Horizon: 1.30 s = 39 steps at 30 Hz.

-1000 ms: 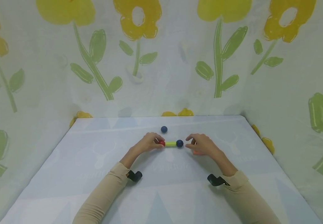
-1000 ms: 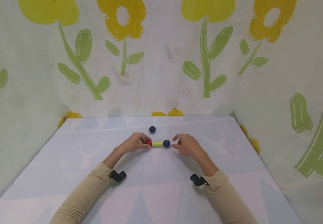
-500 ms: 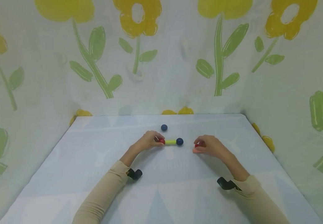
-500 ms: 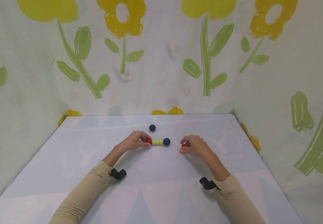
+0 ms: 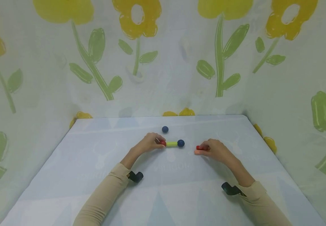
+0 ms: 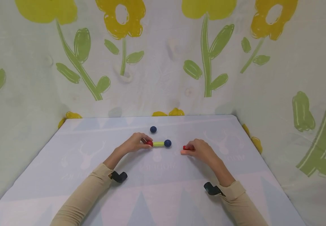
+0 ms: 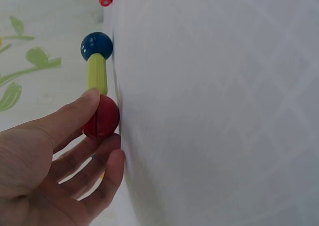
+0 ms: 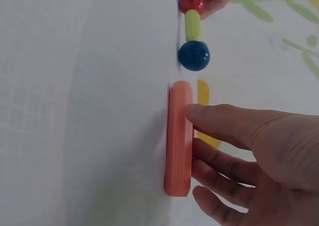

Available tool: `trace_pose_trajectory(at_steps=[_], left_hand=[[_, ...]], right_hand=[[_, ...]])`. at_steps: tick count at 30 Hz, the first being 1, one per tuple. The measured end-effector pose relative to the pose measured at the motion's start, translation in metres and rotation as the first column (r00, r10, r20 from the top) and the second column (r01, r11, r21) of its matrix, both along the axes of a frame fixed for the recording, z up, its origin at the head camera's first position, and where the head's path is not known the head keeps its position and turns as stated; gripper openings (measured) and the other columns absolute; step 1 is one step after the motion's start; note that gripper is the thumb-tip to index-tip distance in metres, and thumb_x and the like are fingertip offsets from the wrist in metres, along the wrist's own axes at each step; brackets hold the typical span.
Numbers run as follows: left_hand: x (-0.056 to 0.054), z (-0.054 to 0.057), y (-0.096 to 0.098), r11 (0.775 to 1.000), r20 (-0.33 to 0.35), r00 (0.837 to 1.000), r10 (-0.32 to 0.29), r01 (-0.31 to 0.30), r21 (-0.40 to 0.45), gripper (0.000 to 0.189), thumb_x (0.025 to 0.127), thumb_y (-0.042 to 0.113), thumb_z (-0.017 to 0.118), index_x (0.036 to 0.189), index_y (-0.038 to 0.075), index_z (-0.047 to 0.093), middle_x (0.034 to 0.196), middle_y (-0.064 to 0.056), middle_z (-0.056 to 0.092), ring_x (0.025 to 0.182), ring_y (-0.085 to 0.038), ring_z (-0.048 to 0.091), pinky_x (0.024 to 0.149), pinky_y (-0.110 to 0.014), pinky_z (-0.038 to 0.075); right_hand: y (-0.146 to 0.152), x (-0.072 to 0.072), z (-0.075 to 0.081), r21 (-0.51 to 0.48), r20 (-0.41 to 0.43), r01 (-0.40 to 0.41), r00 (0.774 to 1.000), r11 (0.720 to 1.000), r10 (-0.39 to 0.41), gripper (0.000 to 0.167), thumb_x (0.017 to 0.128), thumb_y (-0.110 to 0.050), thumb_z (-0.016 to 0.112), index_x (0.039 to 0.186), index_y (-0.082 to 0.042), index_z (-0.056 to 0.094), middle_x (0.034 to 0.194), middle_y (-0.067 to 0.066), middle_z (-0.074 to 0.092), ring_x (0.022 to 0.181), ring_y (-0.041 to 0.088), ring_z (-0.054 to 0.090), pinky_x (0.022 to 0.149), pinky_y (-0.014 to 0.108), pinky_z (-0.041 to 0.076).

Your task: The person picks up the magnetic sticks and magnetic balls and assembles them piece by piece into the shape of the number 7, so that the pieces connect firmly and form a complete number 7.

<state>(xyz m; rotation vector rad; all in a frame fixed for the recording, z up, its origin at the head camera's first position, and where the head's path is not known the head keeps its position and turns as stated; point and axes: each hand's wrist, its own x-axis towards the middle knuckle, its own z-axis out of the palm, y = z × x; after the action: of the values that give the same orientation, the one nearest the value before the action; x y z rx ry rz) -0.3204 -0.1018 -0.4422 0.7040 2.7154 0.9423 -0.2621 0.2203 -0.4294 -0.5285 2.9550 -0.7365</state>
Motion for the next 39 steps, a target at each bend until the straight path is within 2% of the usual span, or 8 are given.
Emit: trace_pose_trajectory(at_steps=[6,10,21,39], left_hand=[[-0.0003,-0.0012,0.0010,1.000,0.010,1.000,0.010,-0.010,0.003,0.034,0.085,0.017,0.077,0.118,0.010,0.072,0.109,-0.004,0.072,0.090,-0.014,0.061,0.082,-0.026,0.053],[-0.0012,-0.0020,0.0013,1.000,0.005,1.000,0.013,-0.013,0.001,0.034,0.085,0.018,0.077,0.118,0.010,0.071,0.109,-0.004,0.072,0.090,-0.014,0.060,0.081,-0.026,0.052],[0.0004,-0.0013,0.0009,1.000,-0.009,1.000,-0.003,0.003,0.003,0.034,0.085,0.016,0.076,0.118,0.008,0.071,0.109,-0.006,0.072,0.090,-0.015,0.060,0.081,-0.026,0.053],[-0.0011,-0.0036,-0.0003,1.000,-0.008,1.000,0.001,-0.001,0.006,0.035,0.085,0.019,0.077,0.119,0.010,0.071,0.110,-0.005,0.072,0.090,-0.015,0.059,0.081,-0.026,0.052]], right_hand=[[0.0022,0.0019,-0.0017,-0.015,-0.043,-0.022,0.999,1.000,0.021,0.037,0.085,-0.036,0.075,0.100,-0.002,0.074,0.088,0.006,0.069,0.080,0.017,0.059,0.070,0.030,0.051],[0.0032,0.0019,-0.0034,-0.001,-0.043,-0.014,0.999,1.000,0.014,0.034,0.085,-0.034,0.075,0.100,-0.003,0.075,0.088,0.005,0.067,0.079,0.016,0.057,0.070,0.029,0.049],[0.0065,0.0024,-0.0065,0.025,-0.051,-0.014,0.999,1.000,0.015,0.019,0.087,-0.015,0.073,0.101,-0.002,0.074,0.088,0.006,0.066,0.079,0.016,0.055,0.072,0.030,0.050],[0.0048,0.0053,-0.0077,0.025,-0.017,0.035,0.999,0.999,-0.035,0.018,0.087,-0.013,0.073,0.103,-0.004,0.074,0.091,0.006,0.066,0.082,0.017,0.055,0.075,0.033,0.052]])
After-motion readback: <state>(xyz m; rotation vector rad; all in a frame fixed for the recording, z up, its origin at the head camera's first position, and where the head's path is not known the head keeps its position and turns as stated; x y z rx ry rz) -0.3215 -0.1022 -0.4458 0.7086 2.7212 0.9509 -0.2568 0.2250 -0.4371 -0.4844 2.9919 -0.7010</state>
